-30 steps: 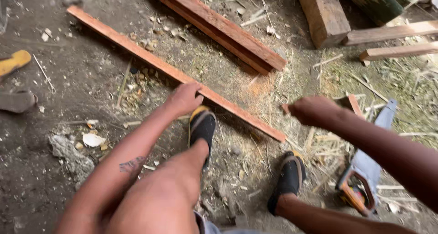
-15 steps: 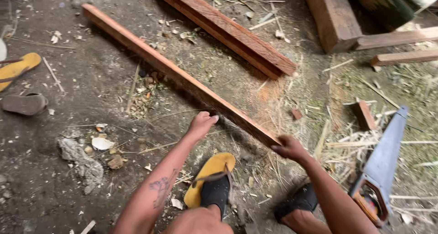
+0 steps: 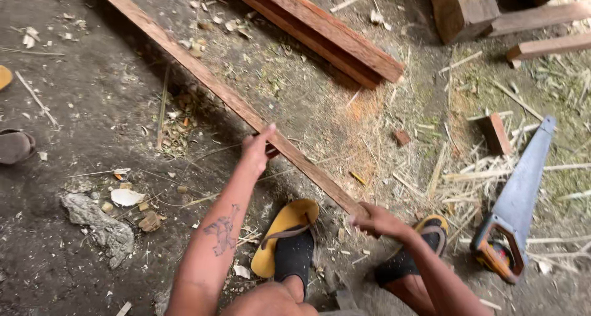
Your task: The person measures and marks wooden planks, then saws them to length. They retrieve nails and a hammer, then assemble the cut pieces into a rectangular wooden frame by hammering nails at the joints. The completed frame is lifted and set aside.
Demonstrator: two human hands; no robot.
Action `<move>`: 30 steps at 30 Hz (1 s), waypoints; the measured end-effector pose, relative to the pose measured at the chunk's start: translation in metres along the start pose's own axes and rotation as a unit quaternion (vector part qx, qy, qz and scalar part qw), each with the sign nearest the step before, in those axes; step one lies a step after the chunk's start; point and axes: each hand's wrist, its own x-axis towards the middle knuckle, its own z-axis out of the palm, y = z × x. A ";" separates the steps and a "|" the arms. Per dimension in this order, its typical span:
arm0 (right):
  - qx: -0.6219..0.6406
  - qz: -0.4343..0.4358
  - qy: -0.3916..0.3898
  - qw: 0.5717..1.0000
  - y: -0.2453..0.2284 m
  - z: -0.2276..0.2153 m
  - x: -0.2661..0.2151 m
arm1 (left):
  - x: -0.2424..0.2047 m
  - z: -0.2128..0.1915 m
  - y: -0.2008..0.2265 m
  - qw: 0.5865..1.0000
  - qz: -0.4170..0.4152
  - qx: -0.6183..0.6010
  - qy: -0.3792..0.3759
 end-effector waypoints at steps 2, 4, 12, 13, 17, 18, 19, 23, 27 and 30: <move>-0.159 -0.048 0.166 0.972 -0.007 0.023 -0.005 | -0.011 0.001 -0.004 0.999 0.038 0.003 0.035; -0.238 -0.083 0.254 0.934 -0.015 0.045 -0.008 | -0.020 -0.005 -0.008 0.999 0.037 -0.003 0.040; -0.237 -0.092 0.185 0.949 -0.074 0.081 -0.002 | -0.015 -0.064 0.006 0.989 0.089 -0.038 0.110; -0.249 -0.116 0.197 0.941 -0.081 0.088 0.002 | -0.011 -0.073 0.012 0.984 0.102 -0.043 0.137; -0.283 -0.094 0.179 0.938 -0.098 0.099 0.033 | 0.006 -0.093 0.038 0.966 0.077 0.161 0.190; -0.284 -0.057 0.156 0.944 -0.100 0.098 0.039 | 0.007 -0.095 0.045 0.955 0.079 0.220 0.183; -0.312 -0.100 0.191 0.925 -0.101 0.095 0.045 | 0.006 -0.096 0.049 0.940 0.081 0.279 0.177; -0.355 -0.153 0.240 0.891 -0.090 0.070 0.047 | -0.009 -0.071 0.034 0.808 0.196 0.468 0.299; -0.280 -0.101 0.216 0.930 -0.106 0.008 0.055 | -0.021 -0.009 0.027 0.734 0.367 0.539 0.191; -0.336 -0.121 0.185 0.915 -0.125 -0.061 0.064 | -0.025 0.065 0.034 0.777 0.380 0.500 -0.033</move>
